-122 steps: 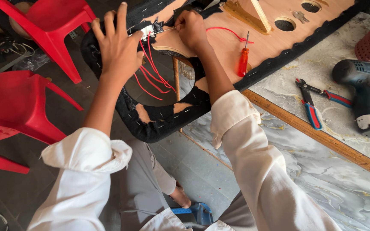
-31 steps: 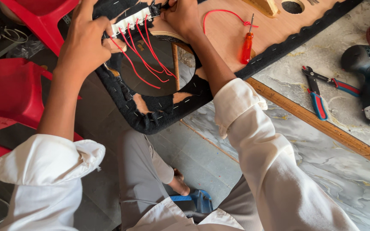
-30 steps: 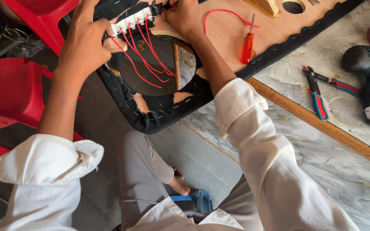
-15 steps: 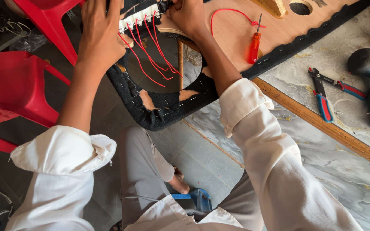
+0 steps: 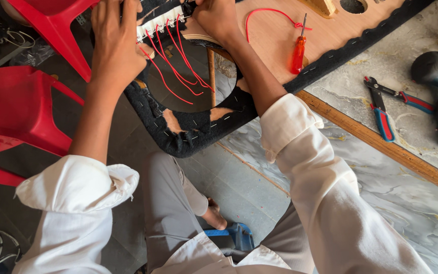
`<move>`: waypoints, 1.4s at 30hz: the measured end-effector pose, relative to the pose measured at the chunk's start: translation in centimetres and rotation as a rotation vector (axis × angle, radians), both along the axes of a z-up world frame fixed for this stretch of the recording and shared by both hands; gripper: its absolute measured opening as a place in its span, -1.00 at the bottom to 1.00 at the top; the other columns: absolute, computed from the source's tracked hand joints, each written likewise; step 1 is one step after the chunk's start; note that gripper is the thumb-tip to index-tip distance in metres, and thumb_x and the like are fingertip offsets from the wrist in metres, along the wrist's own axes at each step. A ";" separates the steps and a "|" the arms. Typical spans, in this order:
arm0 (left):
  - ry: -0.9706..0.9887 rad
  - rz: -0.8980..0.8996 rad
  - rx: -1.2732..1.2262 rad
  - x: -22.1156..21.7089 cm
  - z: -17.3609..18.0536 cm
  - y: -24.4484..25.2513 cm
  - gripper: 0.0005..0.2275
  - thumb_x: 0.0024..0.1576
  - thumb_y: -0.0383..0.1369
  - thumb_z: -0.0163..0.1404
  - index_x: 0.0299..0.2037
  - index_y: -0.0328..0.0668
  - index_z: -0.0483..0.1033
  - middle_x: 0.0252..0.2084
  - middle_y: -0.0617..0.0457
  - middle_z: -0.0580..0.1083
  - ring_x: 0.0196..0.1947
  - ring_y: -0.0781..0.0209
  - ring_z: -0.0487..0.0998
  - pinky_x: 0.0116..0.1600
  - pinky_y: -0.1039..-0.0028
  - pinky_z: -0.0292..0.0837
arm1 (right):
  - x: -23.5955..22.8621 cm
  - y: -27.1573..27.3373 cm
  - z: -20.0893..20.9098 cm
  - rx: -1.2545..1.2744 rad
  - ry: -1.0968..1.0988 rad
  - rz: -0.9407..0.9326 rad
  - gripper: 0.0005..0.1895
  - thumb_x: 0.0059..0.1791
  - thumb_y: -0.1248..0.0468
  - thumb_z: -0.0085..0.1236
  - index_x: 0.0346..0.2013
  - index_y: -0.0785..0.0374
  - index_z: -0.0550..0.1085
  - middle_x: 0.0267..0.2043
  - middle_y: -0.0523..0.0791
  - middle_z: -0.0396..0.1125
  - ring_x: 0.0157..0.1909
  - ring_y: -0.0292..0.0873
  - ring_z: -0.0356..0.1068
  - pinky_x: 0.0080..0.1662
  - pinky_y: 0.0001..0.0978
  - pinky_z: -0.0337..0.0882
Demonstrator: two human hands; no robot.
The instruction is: The person connects red wires to a white terminal block on a wooden board using a screwdriver and pliers. They strip wire ends, insert them into terminals, and tighten screws to secure the connections.
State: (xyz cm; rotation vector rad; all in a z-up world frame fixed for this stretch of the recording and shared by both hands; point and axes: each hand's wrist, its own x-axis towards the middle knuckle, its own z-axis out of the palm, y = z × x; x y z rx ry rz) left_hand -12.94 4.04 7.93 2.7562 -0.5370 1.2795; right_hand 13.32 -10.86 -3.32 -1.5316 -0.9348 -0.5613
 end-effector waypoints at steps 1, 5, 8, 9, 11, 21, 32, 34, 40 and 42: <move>-0.026 -0.013 -0.004 0.0 0.0 -0.1 -0.35 -0.27 -0.66 0.24 0.12 -0.37 0.29 -0.01 -0.21 0.29 0.01 -0.28 0.33 0.13 0.02 0.21 | -0.2 0.0 0.2 0.023 0.100 0.055 -0.85 -0.20 0.52 0.22 -0.45 0.30 0.43 -0.50 -0.09 0.47 -0.46 -0.23 0.50 -0.40 -0.40 0.49; -0.001 0.075 0.002 0.4 -0.6 -0.2 -0.47 -0.19 -0.71 0.10 0.04 -0.30 0.26 0.00 -0.17 0.29 0.08 -0.21 0.34 0.26 0.08 0.22 | -1.1 -1.3 1.7 0.042 0.787 0.249 -0.97 -0.11 0.45 0.13 -0.44 0.31 0.50 -0.50 -0.09 0.55 -0.50 -0.31 0.47 -0.42 -0.46 0.44; -0.002 0.117 -0.012 0.8 -0.8 0.0 -0.49 -0.15 -0.71 0.08 0.04 -0.28 0.25 0.01 -0.16 0.30 0.06 -0.17 0.35 0.29 0.09 0.22 | -2.5 -1.7 3.0 -0.255 0.531 -0.164 -0.77 -0.01 0.31 0.07 -0.52 0.27 0.58 -0.55 -0.12 0.50 -0.56 -0.33 0.46 -0.42 -0.46 0.45; -0.007 0.122 -0.015 0.8 -1.0 0.1 -0.47 -0.14 -0.71 0.08 0.08 -0.29 0.26 0.02 -0.15 0.31 0.08 -0.17 0.35 0.31 0.09 0.22 | -3.0 -1.9 3.3 -0.288 0.490 -0.157 -0.80 -0.05 0.30 0.12 -0.52 0.26 0.60 -0.55 -0.14 0.51 -0.55 -0.34 0.46 -0.41 -0.46 0.44; -0.073 0.158 -0.013 0.9 -1.5 0.1 -0.43 -0.17 -0.69 0.11 0.12 -0.28 0.27 0.03 -0.16 0.32 0.10 -0.19 0.36 0.26 0.07 0.21 | -3.5 -2.5 3.7 -0.353 0.406 -0.146 -0.86 -0.12 0.29 0.23 -0.54 0.25 0.63 -0.55 -0.17 0.51 -0.52 -0.36 0.46 -0.39 -0.46 0.42; -0.063 0.129 -0.656 1.8 -5.8 3.3 -0.45 -0.01 -0.72 0.09 0.17 -0.27 0.16 0.24 -0.23 0.31 0.36 -0.30 0.36 0.45 0.07 0.22 | -4.0 -2.4 3.9 -0.357 0.380 -0.091 -0.93 -0.16 0.30 0.30 -0.49 0.21 0.68 -0.54 -0.22 0.53 -0.49 -0.40 0.48 -0.33 -0.53 0.48; 0.010 0.245 -0.696 1.9 -5.9 3.2 -0.54 0.03 -0.63 0.10 0.12 -0.33 0.21 0.11 -0.24 0.33 0.15 -0.33 0.47 0.19 0.03 0.37 | -4.3 -2.2 3.9 -0.264 0.419 -0.009 -0.90 -0.15 0.39 0.21 -0.50 0.32 0.66 -0.56 -0.17 0.52 -0.52 -0.40 0.48 -0.37 -0.55 0.51; -0.025 0.242 -0.660 1.9 -6.0 3.3 -0.52 -0.02 -0.66 0.09 0.11 -0.34 0.22 0.10 -0.24 0.33 0.13 -0.35 0.46 0.16 0.03 0.38 | -4.3 -1.9 3.8 -0.251 0.452 -0.012 -0.91 -0.15 0.40 0.23 -0.50 0.33 0.66 -0.56 -0.16 0.51 -0.52 -0.39 0.47 -0.38 -0.53 0.49; -0.030 0.234 -0.678 2.2 -6.3 3.4 -0.53 -0.04 -0.67 0.07 0.09 -0.34 0.22 0.06 -0.24 0.32 0.11 -0.35 0.46 0.17 0.04 0.37 | -4.3 -1.8 3.2 -0.218 0.479 -0.011 -0.91 -0.13 0.40 0.23 -0.47 0.34 0.66 -0.53 -0.16 0.53 -0.49 -0.39 0.48 -0.37 -0.54 0.52; -0.042 0.219 -0.689 2.2 -6.3 3.4 -0.49 -0.11 -0.61 0.18 0.04 -0.36 0.22 0.02 -0.25 0.33 0.06 -0.35 0.46 0.13 0.04 0.36 | -4.3 -1.8 3.3 -0.210 0.477 0.017 -0.91 -0.12 0.40 0.24 -0.46 0.35 0.66 -0.52 -0.16 0.53 -0.49 -0.39 0.48 -0.36 -0.54 0.52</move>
